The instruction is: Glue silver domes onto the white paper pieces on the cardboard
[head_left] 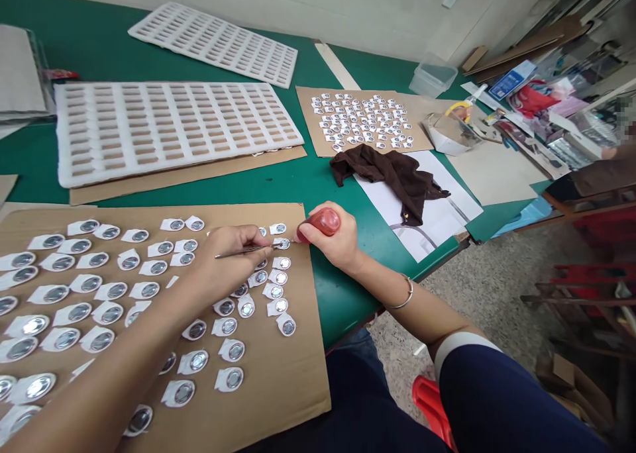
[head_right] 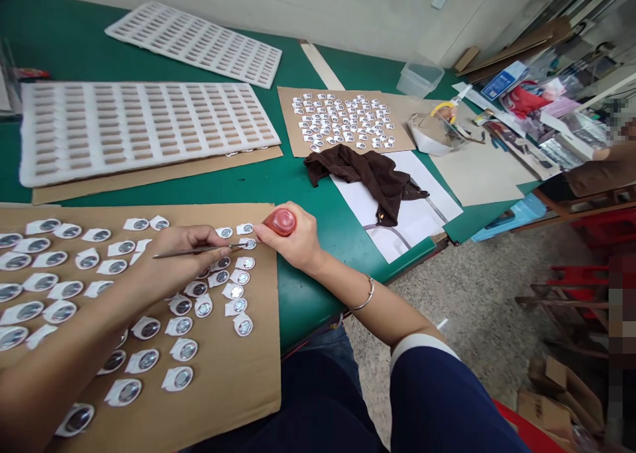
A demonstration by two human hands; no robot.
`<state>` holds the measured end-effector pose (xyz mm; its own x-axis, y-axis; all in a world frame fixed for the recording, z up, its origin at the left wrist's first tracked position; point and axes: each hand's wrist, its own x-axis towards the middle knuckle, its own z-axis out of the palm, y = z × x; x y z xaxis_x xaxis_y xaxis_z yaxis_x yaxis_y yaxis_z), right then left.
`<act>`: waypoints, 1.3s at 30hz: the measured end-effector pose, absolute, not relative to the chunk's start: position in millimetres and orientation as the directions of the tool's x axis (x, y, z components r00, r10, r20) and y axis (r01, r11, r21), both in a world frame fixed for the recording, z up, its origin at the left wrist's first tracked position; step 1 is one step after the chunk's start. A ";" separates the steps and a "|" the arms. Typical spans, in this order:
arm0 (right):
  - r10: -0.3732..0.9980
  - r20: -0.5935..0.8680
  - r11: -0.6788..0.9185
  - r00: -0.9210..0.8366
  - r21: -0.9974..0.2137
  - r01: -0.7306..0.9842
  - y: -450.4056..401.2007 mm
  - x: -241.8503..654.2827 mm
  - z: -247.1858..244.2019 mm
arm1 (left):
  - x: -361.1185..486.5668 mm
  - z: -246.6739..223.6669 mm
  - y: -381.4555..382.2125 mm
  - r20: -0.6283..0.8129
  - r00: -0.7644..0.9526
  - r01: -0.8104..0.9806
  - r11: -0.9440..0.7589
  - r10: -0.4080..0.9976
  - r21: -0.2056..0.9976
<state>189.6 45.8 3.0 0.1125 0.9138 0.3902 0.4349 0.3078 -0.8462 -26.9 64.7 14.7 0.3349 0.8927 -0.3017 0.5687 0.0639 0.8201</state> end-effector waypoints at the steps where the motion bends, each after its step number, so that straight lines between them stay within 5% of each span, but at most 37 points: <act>1: 0.909 0.402 0.320 0.106 -0.839 0.441 45.5 189.5 3.2 | -27.3 13.5 65.0 -0.297 0.338 0.565 0.060 0.893 0.823; 8: 0.835 0.550 0.484 0.025 -0.756 0.441 42.7 189.2 0.0 | -28.0 11.8 66.0 -0.302 0.351 0.555 0.063 0.886 0.829; 39: 0.780 0.625 0.576 -0.010 -0.713 0.399 41.3 186.5 0.8 | -27.0 14.3 64.6 -0.315 0.332 0.572 0.076 0.889 0.817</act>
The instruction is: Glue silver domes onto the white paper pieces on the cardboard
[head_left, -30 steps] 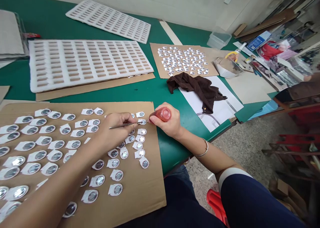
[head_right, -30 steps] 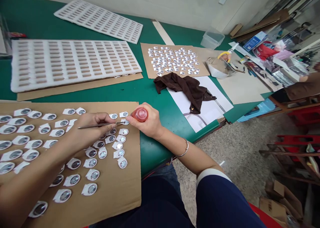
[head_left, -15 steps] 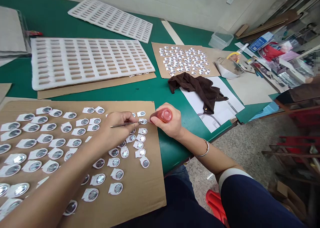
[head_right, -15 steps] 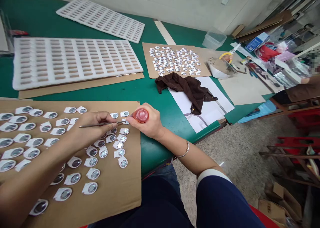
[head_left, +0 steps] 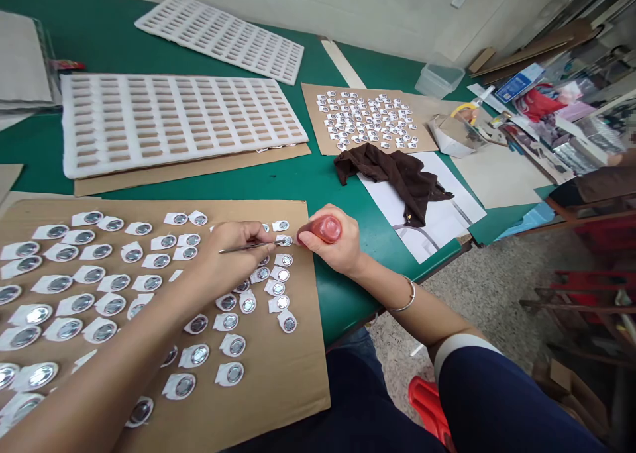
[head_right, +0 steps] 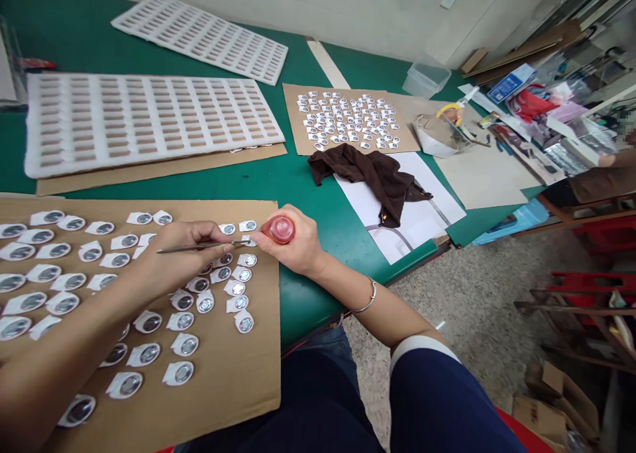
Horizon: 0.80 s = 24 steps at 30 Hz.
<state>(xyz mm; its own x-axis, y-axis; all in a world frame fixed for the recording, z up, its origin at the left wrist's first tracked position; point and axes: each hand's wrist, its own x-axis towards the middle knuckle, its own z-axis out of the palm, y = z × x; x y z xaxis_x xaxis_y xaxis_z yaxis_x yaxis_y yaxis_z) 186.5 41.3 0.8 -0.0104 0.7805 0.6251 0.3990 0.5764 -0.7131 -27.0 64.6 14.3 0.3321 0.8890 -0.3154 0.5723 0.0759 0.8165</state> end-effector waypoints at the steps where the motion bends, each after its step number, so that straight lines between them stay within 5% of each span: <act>1: 0.781 0.625 0.578 -0.014 -0.713 0.397 41.3 186.4 0.7 | -26.6 14.8 64.6 -0.311 0.334 0.570 0.072 0.890 0.819; 24: 0.795 0.606 0.564 -0.028 -0.721 0.403 41.7 186.9 -0.7 | -26.7 12.4 65.3 -0.317 0.331 0.559 0.086 0.889 0.825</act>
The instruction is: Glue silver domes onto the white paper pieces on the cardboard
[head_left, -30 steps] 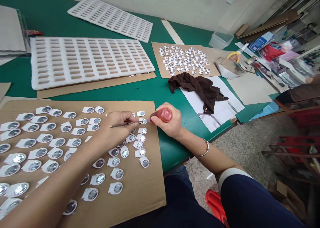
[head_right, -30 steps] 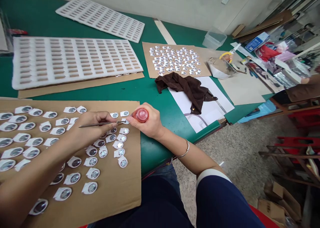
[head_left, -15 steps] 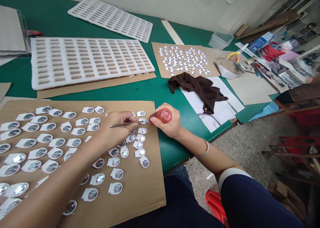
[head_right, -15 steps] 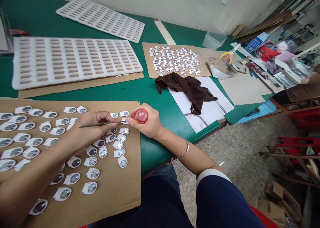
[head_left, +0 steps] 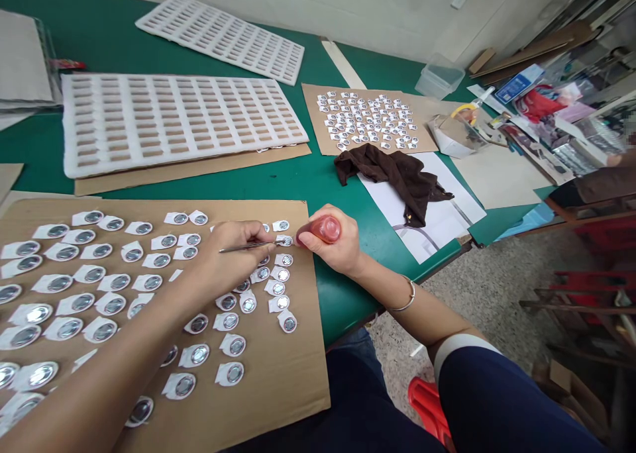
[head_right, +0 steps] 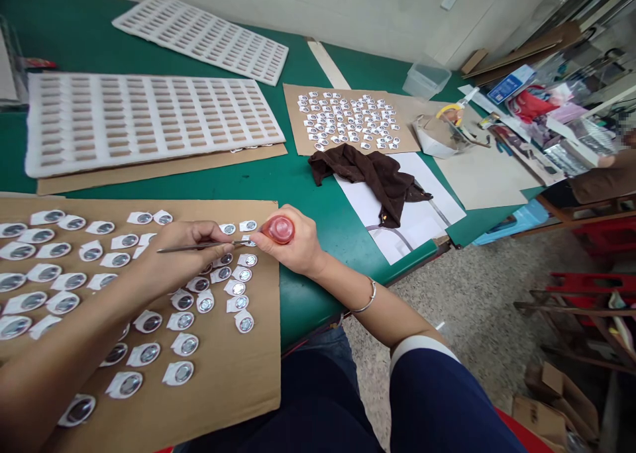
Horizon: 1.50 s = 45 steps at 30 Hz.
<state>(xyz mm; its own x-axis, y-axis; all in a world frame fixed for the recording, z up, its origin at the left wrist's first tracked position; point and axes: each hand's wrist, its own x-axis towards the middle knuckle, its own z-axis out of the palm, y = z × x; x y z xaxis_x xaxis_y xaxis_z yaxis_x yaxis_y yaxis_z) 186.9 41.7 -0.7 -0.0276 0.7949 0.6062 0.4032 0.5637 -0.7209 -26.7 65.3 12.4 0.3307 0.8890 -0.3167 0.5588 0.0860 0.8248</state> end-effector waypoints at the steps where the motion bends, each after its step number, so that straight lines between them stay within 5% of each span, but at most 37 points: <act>1: 0.793 0.609 0.569 -0.028 -0.722 0.393 41.7 186.8 -0.6 | -26.6 12.7 65.2 -0.316 0.331 0.558 0.086 0.889 0.826; 33: 0.807 0.589 0.557 -0.036 -0.741 0.375 42.2 178.0 2.6 | -24.9 17.1 65.0 -0.312 0.324 0.551 0.090 0.893 0.830; 36: 0.878 0.476 0.431 0.056 -0.835 0.342 44.3 180.1 4.2 | -25.2 15.0 65.3 -0.307 0.322 0.545 0.089 0.896 0.834; 40: 0.960 0.176 0.168 0.219 -0.984 0.054 61.2 190.3 21.5 | -23.1 18.7 62.4 -0.306 0.320 0.558 0.083 0.896 0.826; 45: 0.977 0.122 0.138 0.174 -0.987 -0.087 99.7 205.7 67.6 | -23.1 41.8 62.7 -0.292 0.215 0.495 0.154 0.932 0.855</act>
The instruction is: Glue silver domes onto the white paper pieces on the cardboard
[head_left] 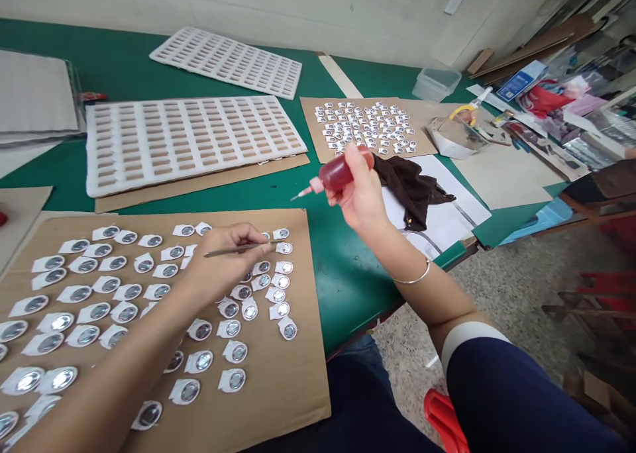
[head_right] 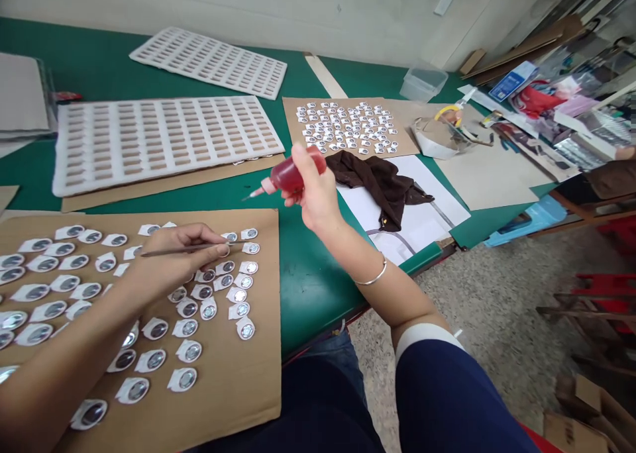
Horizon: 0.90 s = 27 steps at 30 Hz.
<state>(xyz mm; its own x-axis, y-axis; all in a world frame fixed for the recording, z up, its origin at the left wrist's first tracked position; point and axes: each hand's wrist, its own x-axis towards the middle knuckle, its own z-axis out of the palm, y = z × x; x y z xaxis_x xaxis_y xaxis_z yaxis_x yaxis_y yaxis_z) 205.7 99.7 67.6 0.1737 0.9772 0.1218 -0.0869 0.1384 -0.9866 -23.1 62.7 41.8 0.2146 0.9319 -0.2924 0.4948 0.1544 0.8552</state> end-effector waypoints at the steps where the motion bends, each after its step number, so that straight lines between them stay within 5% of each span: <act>1: 0.980 0.110 0.130 0.165 -0.984 -0.120 107.1 207.5 75.8 | -24.8 47.3 64.3 -0.289 0.179 0.478 0.173 0.941 0.861; 8: 1.000 -0.001 0.004 0.015 -0.956 -0.293 136.5 205.3 69.6 | -33.7 61.7 67.8 -0.173 0.021 0.449 0.145 0.985 0.882; 15: 0.997 0.049 0.059 0.055 -0.982 -0.181 131.0 193.2 42.1 | -13.9 39.7 56.9 -0.042 0.231 0.613 -0.113 0.972 0.782; 27: 0.985 0.120 0.139 0.124 -0.978 -0.157 120.8 182.9 41.0 | -21.5 48.5 76.5 -0.191 0.135 0.666 0.054 0.972 0.744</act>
<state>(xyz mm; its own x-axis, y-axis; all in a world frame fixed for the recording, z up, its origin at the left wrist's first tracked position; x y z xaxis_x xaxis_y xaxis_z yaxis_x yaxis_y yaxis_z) 182.9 120.8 41.0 0.1240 0.9850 0.1203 -0.1569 0.1392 -0.9777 -21.5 76.5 48.5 0.1347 0.9723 -0.1910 0.6658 0.0540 0.7441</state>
